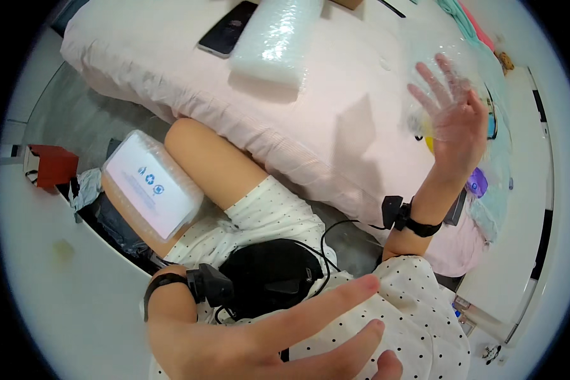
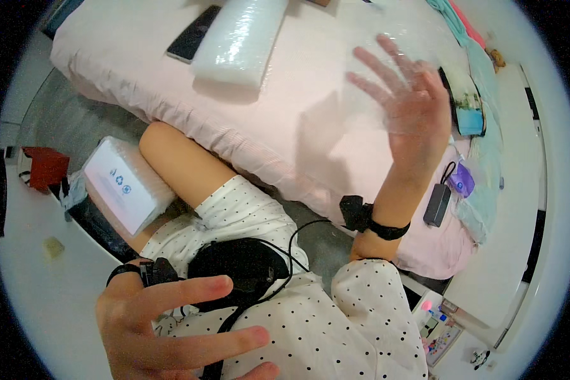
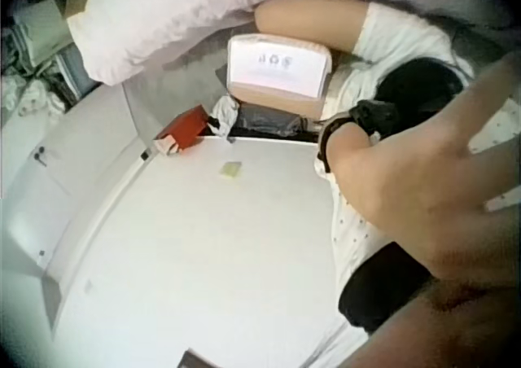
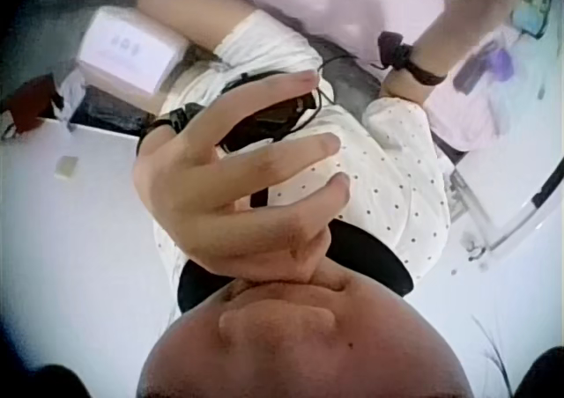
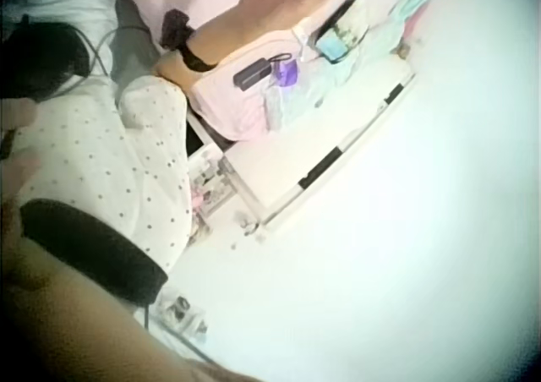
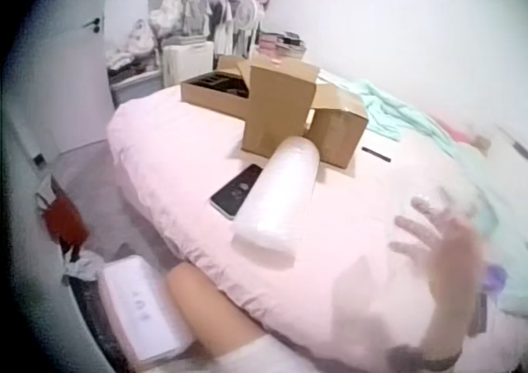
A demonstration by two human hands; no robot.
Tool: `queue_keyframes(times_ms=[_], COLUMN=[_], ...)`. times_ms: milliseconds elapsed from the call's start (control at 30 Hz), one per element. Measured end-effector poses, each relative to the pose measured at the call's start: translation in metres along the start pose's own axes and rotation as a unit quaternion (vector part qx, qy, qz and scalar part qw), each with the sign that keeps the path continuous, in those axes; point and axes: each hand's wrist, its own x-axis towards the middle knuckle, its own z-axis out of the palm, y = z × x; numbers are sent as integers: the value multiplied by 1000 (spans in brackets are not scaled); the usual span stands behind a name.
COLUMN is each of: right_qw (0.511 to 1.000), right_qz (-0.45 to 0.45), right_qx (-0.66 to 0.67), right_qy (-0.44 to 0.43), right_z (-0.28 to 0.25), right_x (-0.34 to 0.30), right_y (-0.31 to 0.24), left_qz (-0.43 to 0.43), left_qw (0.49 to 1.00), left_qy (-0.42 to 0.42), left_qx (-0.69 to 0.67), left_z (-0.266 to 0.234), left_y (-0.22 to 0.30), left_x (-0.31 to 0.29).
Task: The person wraps an object in bubble wrap by hand and secures it with tape and scissors.
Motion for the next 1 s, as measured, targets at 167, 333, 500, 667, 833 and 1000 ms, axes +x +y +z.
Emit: queue_keyframes(times_ms=[167,333,500,667,833,1000], right_qw=[950,913,930,843,943,851], right_qz=[90,129,104,259,100,44], right_qx=[242,315,294,394,-20,-191], right_qy=[-174,-223,-195,-260,-317,-487], right_z=[43,91,84,149,178,220], right_x=[-10,-10,-28,-22,10,79], right_y=[18,26,47,45,44,107], left_qz=[-17,-198,-446,-344,-367,-541], left_qw=[998,980,887,811,847,810], left_qy=[-64,1,29,76,102,87], left_qx=[-13,13,-119,-468,-371,-210], left_z=[-29,-47,-98,-116,-128,-119], left_y=[12,-3,-37,-55,-37,-13], left_x=[5,-33,-74,-119,-161,-179])
